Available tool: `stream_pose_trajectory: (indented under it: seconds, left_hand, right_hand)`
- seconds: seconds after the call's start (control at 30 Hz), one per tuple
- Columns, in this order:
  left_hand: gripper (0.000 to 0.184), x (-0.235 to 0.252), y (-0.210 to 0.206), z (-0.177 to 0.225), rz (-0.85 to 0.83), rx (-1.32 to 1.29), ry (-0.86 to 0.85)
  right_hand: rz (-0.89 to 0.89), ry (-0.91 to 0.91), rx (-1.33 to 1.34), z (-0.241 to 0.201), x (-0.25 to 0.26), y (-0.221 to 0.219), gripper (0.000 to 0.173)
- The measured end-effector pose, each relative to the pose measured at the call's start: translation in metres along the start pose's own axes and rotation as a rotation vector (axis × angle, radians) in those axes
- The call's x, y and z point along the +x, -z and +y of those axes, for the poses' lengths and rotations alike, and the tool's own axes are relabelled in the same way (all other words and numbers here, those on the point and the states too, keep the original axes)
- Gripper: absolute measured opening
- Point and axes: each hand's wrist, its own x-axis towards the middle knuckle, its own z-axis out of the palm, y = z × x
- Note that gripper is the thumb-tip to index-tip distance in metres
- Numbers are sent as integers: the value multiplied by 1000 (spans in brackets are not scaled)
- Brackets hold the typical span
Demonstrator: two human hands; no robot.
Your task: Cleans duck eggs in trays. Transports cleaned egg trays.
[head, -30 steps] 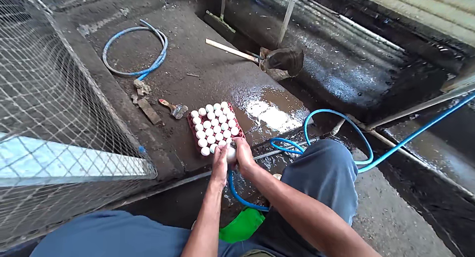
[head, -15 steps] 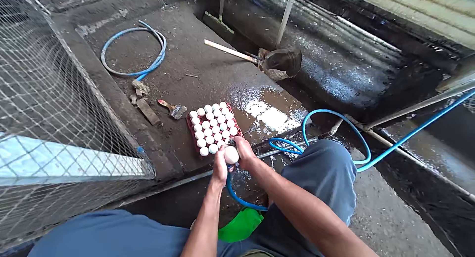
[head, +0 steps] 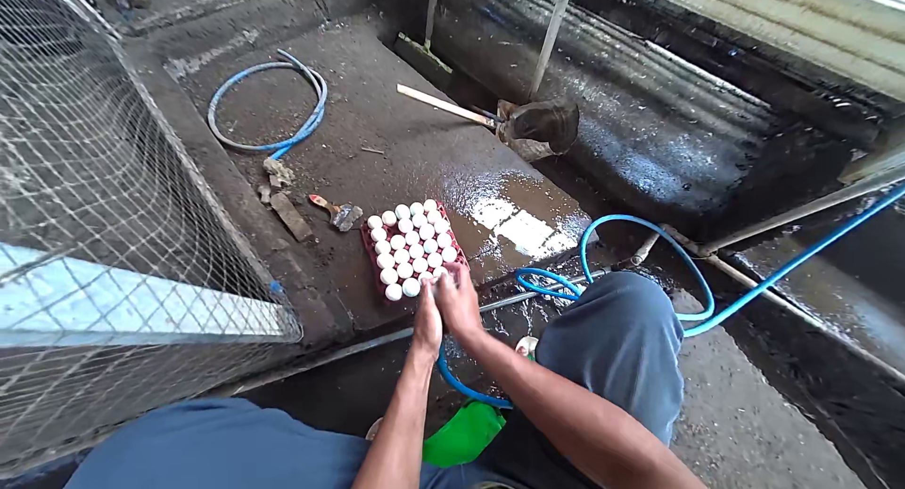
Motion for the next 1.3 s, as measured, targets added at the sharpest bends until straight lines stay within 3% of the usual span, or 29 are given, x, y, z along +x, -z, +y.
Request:
stream_pose_trajectory:
  seconds: [0.07,0.17,0.3,0.43,0.53,0.63,0.8,0.97,1.13,1.23,1.3]
  left_hand:
    - [65,-5,-2,5,16,-27,12]
    - [65,-3,-11,3,84,40,31]
    - [68,-6,-6,8,28,-39,-7]
    - [72,-8,-9,6,-22,-50,13]
    - [72,-7,-11,9,20,-73,-12]
    - [70,-1,-6,2,-32,-68,23]
    - [42,8,-1,-14,-3,24,82]
    - [52,7,2,-9,-48,44,110]
    - [43,3,2,-4,-37,63,75]
    - [32,13,6,-8,63,-3,44]
    - [40,14,4,-9,40,8,4]
  right_hand:
    - [-27,38,19,4,-5,-1,47]
    - [45,-110,77,2,16,5,52]
    - [-25,-9,57,7,-5,2,55]
    - [40,-105,114,3,12,8,55]
    - [29,10,58,9,-7,4,55]
    - [12,-138,108,2,10,8,57]
    - [-24,-442,423,1,25,9,35]
    - [-76,-198,92,5,20,11,38]
    - [-44,-384,363,8,36,8,30]
    - [-60,-239,251,4,10,-2,45]
    - [-27,-112,101,0,4,1,47]
